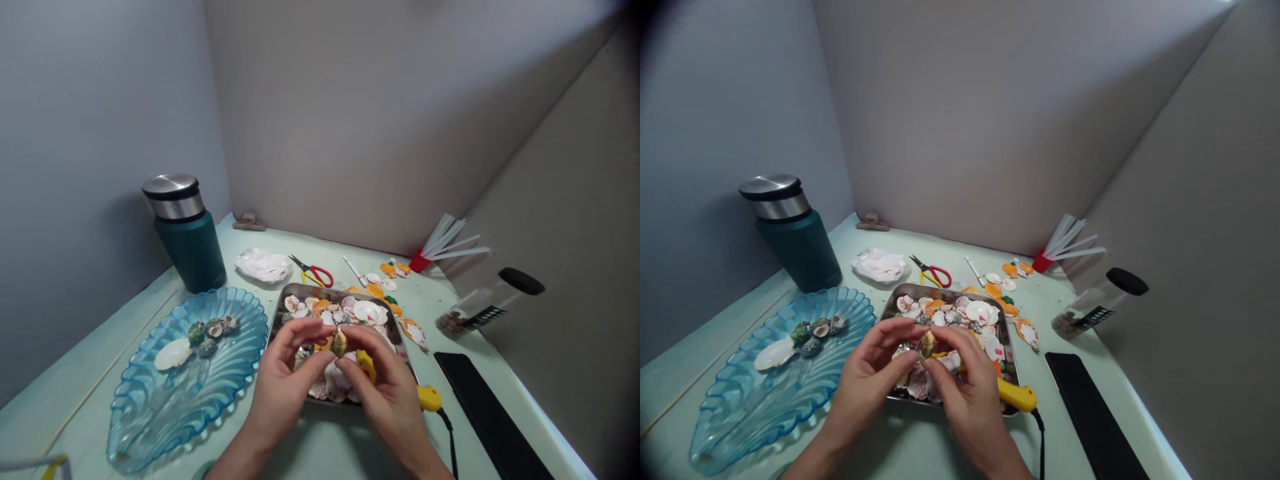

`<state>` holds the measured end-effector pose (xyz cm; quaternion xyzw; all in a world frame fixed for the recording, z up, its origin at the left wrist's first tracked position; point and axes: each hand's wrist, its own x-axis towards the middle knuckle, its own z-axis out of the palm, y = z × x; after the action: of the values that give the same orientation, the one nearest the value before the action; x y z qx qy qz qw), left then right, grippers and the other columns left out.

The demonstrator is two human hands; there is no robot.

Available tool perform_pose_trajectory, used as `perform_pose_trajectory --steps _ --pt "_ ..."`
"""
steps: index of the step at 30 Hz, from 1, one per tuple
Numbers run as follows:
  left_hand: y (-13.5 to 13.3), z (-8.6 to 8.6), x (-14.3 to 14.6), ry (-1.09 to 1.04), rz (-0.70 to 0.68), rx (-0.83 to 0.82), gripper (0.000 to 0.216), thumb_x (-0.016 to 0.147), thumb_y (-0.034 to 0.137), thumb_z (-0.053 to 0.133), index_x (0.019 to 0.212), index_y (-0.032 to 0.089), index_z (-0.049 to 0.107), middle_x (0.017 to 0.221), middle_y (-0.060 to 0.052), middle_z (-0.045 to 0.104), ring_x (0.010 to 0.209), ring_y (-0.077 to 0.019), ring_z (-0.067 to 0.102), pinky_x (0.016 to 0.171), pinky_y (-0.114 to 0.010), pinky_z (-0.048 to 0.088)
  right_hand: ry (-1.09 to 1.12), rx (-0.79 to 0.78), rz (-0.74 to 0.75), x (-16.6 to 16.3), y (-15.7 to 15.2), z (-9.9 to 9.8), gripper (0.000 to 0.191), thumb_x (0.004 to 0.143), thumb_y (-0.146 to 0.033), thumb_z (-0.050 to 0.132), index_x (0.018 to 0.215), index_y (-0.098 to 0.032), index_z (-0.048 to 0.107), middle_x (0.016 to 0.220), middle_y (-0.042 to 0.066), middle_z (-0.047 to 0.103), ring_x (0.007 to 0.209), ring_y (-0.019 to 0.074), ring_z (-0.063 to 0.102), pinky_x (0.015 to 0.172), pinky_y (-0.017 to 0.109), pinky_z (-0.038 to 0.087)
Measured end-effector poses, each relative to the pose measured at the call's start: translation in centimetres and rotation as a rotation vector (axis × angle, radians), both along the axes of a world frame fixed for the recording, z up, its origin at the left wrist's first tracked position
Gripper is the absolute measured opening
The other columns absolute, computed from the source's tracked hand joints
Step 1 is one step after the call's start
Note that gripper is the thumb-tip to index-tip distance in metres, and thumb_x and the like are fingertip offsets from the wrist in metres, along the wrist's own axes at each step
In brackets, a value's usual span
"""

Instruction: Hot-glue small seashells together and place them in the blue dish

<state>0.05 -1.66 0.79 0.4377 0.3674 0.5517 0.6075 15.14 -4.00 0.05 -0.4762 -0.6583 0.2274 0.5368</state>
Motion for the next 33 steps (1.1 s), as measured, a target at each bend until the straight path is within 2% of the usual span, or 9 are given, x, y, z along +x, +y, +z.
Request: perform_pose_trajectory --steps 3,6,9,13,19,24,29,33 --pt "0.44 -0.22 0.03 -0.144 -0.064 -0.131 0.033 0.071 0.022 0.076 0.100 0.021 0.062 0.097 -0.006 0.073 0.091 -0.0175 0.066 0.080 -0.026 0.049 -0.007 -0.009 -0.061 0.00 0.12 -0.04 0.037 0.082 -0.016 0.065 0.115 -0.030 0.055 0.108 0.002 0.061 0.093 0.0185 0.060 0.082 0.030 0.049" --pt "0.82 -0.66 0.16 -0.219 -0.082 -0.205 0.031 0.070 0.022 0.077 0.097 0.018 0.064 0.093 -0.006 0.073 0.084 -0.0146 0.066 0.076 -0.023 0.048 -0.010 0.010 -0.084 -0.09 0.19 0.21 0.023 0.083 -0.017 0.064 0.104 -0.026 0.058 0.093 0.000 0.062 0.082 0.0161 0.060 0.073 0.027 0.049" --pt "0.92 -0.75 0.32 -0.240 -0.097 -0.250 0.027 0.068 0.023 0.079 0.091 0.016 0.065 0.084 -0.004 0.072 0.072 -0.0112 0.064 0.070 -0.021 0.046 -0.049 0.077 -0.094 -0.19 0.20 0.55 0.013 0.084 -0.016 0.064 0.094 -0.024 0.060 0.085 -0.001 0.062 0.078 0.0147 0.059 0.072 0.026 0.047" --pt "0.80 -0.49 0.34 -0.261 -0.145 -0.299 0.026 0.067 0.025 0.079 0.085 0.015 0.063 0.075 -0.003 0.069 0.065 -0.0102 0.062 0.066 -0.021 0.045 -0.077 0.112 -0.101 -0.27 0.17 0.58 0.014 0.086 -0.015 0.063 0.096 -0.024 0.061 0.087 -0.001 0.064 0.078 0.0142 0.060 0.073 0.025 0.046" --pt "0.83 -0.57 0.13 -0.331 -0.221 -0.320 0.024 0.069 0.023 0.077 0.083 0.014 0.060 0.071 -0.001 0.065 0.060 -0.0101 0.060 0.064 -0.022 0.046 -0.104 0.178 -0.126 -0.39 0.13 0.57 0.018 0.085 -0.012 0.063 0.098 -0.024 0.061 0.089 0.000 0.064 0.081 0.0150 0.060 0.076 0.026 0.047" --pt "0.80 -0.48 0.14 -0.397 -0.262 -0.344 0.023 0.072 0.022 0.076 0.086 0.014 0.060 0.077 -0.003 0.065 0.064 -0.0107 0.061 0.064 -0.024 0.049 -0.122 0.198 -0.116 -0.35 0.16 0.62 0.021 0.085 -0.011 0.062 0.102 -0.024 0.061 0.094 0.001 0.063 0.087 0.0161 0.059 0.080 0.027 0.047" --pt "0.67 -0.32 0.22 -0.423 -0.302 -0.386 0.032 0.074 0.020 0.074 0.102 0.013 0.060 0.089 -0.007 0.066 0.068 -0.0120 0.060 0.064 -0.027 0.052 -0.113 0.177 -0.117 -0.19 0.06 0.57 0.020 0.087 -0.013 0.059 0.104 -0.024 0.061 0.096 0.002 0.063 0.090 0.0167 0.058 0.082 0.028 0.047" --pt "0.70 -0.45 0.09 -0.452 -0.340 -0.390 0.030 0.077 0.019 0.071 0.104 0.013 0.062 0.099 -0.009 0.064 0.074 -0.0128 0.060 0.064 -0.027 0.052 -0.123 0.189 -0.102 -0.07 0.06 0.52 0.023 0.087 -0.012 0.058 0.106 -0.025 0.061 0.101 0.003 0.062 0.097 0.0183 0.057 0.087 0.031 0.046"
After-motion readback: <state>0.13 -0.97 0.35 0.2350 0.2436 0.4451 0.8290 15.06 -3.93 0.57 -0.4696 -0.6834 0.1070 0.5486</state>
